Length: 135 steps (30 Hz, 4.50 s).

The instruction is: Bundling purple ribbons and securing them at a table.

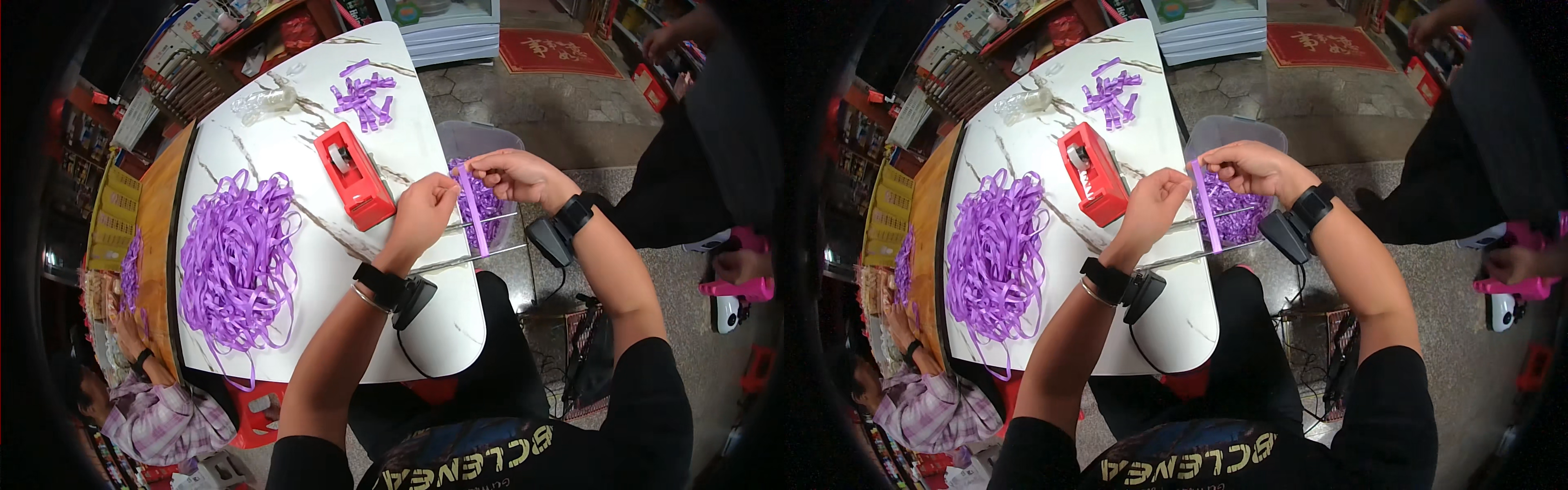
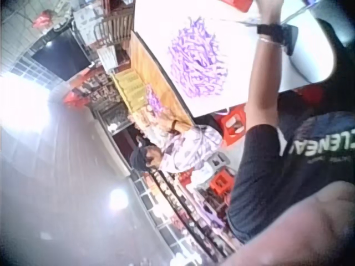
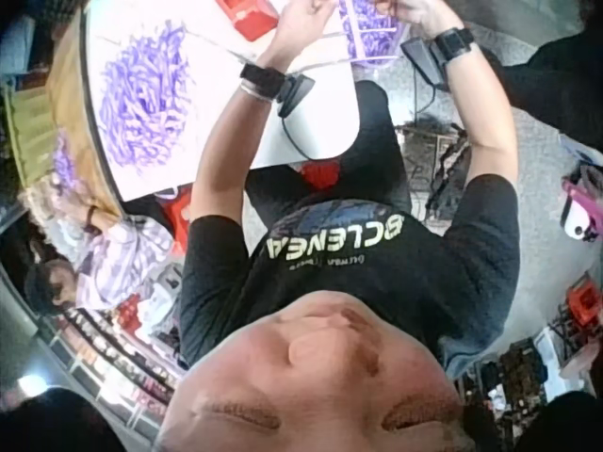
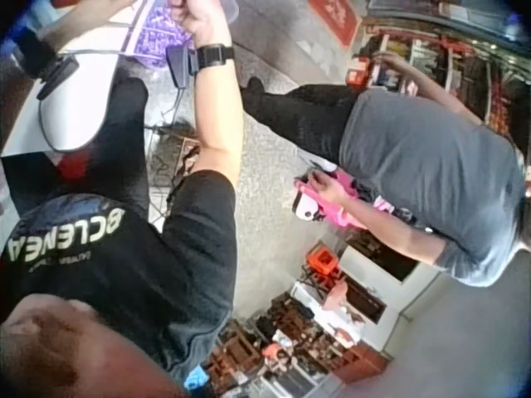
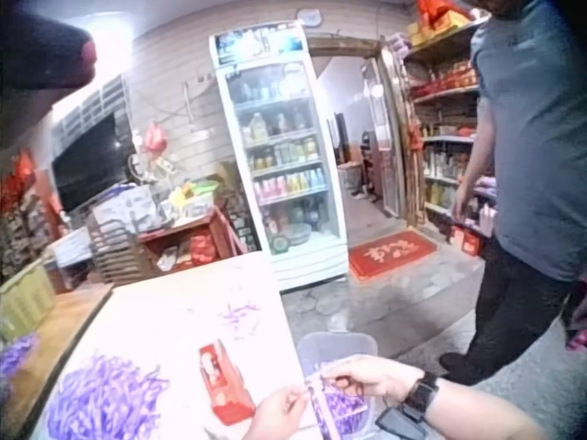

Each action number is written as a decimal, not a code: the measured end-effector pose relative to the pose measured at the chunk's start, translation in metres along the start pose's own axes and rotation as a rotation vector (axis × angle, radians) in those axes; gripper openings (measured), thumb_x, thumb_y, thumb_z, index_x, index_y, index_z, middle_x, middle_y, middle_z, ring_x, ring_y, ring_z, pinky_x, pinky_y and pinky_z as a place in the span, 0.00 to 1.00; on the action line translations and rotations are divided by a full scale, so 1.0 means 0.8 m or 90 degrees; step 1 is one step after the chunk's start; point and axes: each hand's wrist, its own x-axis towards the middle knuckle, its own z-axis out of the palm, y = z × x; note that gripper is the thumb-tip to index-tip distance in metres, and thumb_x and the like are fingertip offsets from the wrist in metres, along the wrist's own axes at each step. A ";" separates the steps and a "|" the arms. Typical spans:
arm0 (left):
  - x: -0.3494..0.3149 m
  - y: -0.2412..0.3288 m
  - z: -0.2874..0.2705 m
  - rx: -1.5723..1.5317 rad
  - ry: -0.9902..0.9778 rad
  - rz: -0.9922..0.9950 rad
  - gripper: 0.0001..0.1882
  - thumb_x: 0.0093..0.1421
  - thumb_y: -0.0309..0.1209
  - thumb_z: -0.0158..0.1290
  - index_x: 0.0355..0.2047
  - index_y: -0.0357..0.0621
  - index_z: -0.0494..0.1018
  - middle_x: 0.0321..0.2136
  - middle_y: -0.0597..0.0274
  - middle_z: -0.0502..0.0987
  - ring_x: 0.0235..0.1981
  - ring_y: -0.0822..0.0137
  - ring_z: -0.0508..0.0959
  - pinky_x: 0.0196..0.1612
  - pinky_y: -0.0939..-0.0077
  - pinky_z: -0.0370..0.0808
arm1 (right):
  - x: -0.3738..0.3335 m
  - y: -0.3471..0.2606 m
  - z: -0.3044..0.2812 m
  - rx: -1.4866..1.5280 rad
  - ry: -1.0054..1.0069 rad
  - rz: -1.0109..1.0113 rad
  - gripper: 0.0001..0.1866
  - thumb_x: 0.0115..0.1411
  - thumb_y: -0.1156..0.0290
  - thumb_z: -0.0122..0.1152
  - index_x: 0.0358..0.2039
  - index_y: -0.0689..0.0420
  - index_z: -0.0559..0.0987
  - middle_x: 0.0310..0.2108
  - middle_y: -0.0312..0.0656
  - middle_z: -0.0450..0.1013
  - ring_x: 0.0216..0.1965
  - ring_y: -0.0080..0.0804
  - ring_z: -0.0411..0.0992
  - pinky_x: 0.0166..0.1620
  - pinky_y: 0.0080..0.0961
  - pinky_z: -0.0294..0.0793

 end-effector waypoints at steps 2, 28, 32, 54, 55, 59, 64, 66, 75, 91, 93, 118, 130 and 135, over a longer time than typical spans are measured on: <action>-0.002 -0.002 0.001 -0.004 -0.021 -0.011 0.09 0.54 0.30 0.50 0.26 0.34 0.70 0.18 0.71 0.67 0.20 0.83 0.63 0.24 0.88 0.61 | 0.005 0.003 -0.005 0.020 -0.003 0.054 0.10 0.55 0.69 0.50 0.35 0.60 0.73 0.19 0.25 0.63 0.16 0.08 0.55 0.16 0.05 0.50; -0.003 0.018 0.008 0.328 -0.118 0.200 0.10 0.44 0.34 0.55 0.16 0.39 0.74 0.16 0.53 0.73 0.22 0.54 0.73 0.33 0.66 0.68 | -0.083 0.188 0.081 0.079 0.297 -0.237 0.04 0.51 0.73 0.56 0.21 0.56 0.73 0.20 0.31 0.70 0.21 0.13 0.64 0.24 0.09 0.59; -0.004 0.020 0.010 0.340 -0.116 0.180 0.11 0.44 0.35 0.55 0.16 0.39 0.74 0.16 0.52 0.72 0.22 0.54 0.73 0.34 0.66 0.69 | -0.086 0.186 0.084 0.140 0.281 -0.231 0.04 0.52 0.72 0.56 0.22 0.57 0.73 0.20 0.32 0.70 0.21 0.13 0.64 0.24 0.09 0.59; -0.149 0.049 0.031 -0.697 -0.236 -0.371 0.33 0.57 0.58 0.28 0.50 0.45 0.56 0.11 0.74 0.47 0.11 0.80 0.49 0.14 0.87 0.45 | -0.101 0.149 0.083 0.070 0.242 -0.088 0.07 0.49 0.64 0.60 0.20 0.51 0.73 0.14 0.24 0.61 0.15 0.12 0.55 0.17 0.10 0.51; -0.148 0.049 0.036 -0.698 -0.236 -0.369 0.33 0.57 0.58 0.28 0.50 0.45 0.56 0.11 0.74 0.47 0.11 0.80 0.49 0.14 0.87 0.45 | -0.103 0.148 0.084 0.064 0.262 -0.092 0.07 0.49 0.64 0.59 0.19 0.51 0.73 0.14 0.24 0.61 0.14 0.12 0.55 0.17 0.10 0.50; -0.139 0.033 0.048 -0.851 -0.218 -0.370 0.25 0.58 0.56 0.27 0.31 0.47 0.61 0.10 0.73 0.48 0.11 0.78 0.51 0.15 0.85 0.49 | -0.105 0.148 0.086 0.081 0.255 -0.072 0.07 0.50 0.65 0.59 0.19 0.51 0.73 0.14 0.24 0.61 0.14 0.12 0.54 0.17 0.10 0.50; -0.141 0.014 0.052 -1.097 -0.217 -0.363 0.12 0.61 0.37 0.33 0.35 0.45 0.63 0.10 0.71 0.51 0.12 0.76 0.53 0.17 0.83 0.52 | -0.119 0.131 0.092 -0.057 0.222 -0.074 0.12 0.52 0.64 0.57 0.15 0.51 0.71 0.12 0.24 0.58 0.14 0.12 0.52 0.18 0.11 0.49; -0.144 0.013 0.052 -1.094 -0.223 -0.349 0.10 0.60 0.34 0.33 0.34 0.45 0.63 0.10 0.71 0.51 0.12 0.76 0.54 0.17 0.83 0.52 | -0.121 0.117 0.085 -0.359 0.167 -0.175 0.15 0.52 0.65 0.56 0.12 0.55 0.68 0.12 0.23 0.59 0.15 0.11 0.55 0.19 0.11 0.52; -0.139 0.005 0.048 -1.043 -0.379 -0.342 0.18 0.59 0.35 0.35 0.12 0.49 0.51 0.09 0.72 0.49 0.10 0.74 0.53 0.17 0.81 0.53 | -0.080 0.032 0.124 -1.181 -0.064 -0.428 0.09 0.41 0.75 0.52 0.26 0.53 0.75 0.32 0.34 0.72 0.30 0.38 0.70 0.29 0.31 0.70; -0.147 0.000 0.048 -1.193 -0.407 -0.380 0.25 0.61 0.30 0.33 0.56 0.65 0.40 0.11 0.72 0.51 0.14 0.78 0.53 0.19 0.86 0.53 | 0.277 -0.272 0.162 -1.311 0.211 -0.407 0.22 0.44 0.81 0.40 0.42 0.56 0.72 0.39 0.51 0.69 0.42 0.48 0.66 0.42 0.37 0.65; -0.145 -0.001 0.048 -1.183 -0.435 -0.384 0.31 0.61 0.31 0.33 0.58 0.64 0.30 0.11 0.72 0.51 0.14 0.78 0.53 0.19 0.87 0.53 | 0.323 -0.275 0.156 -1.430 0.135 -0.334 0.24 0.43 0.83 0.39 0.43 0.57 0.71 0.41 0.51 0.68 0.42 0.48 0.65 0.43 0.37 0.65; -0.144 0.000 0.049 -1.204 -0.519 -0.316 0.29 0.61 0.30 0.31 0.58 0.65 0.31 0.12 0.73 0.50 0.14 0.78 0.52 0.21 0.86 0.52 | 0.284 -0.264 0.192 -1.297 0.037 -0.733 0.24 0.44 0.82 0.40 0.46 0.59 0.67 0.37 0.47 0.69 0.27 0.32 0.71 0.31 0.26 0.70; -0.142 -0.016 0.054 -1.221 -0.466 -0.378 0.26 0.58 0.26 0.33 0.53 0.72 0.46 0.12 0.73 0.50 0.14 0.77 0.53 0.19 0.85 0.53 | 0.094 -0.171 0.260 -1.052 -0.136 -0.062 0.13 0.55 0.63 0.50 0.29 0.60 0.75 0.23 0.36 0.73 0.20 0.19 0.67 0.23 0.16 0.65; -0.140 -0.009 0.058 -1.185 -0.471 -0.352 0.18 0.57 0.27 0.33 0.43 0.72 0.54 0.10 0.73 0.51 0.13 0.77 0.54 0.17 0.85 0.53 | 0.069 -0.090 0.207 -0.855 0.019 -0.010 0.14 0.53 0.63 0.52 0.26 0.62 0.76 0.22 0.36 0.74 0.20 0.19 0.66 0.23 0.16 0.65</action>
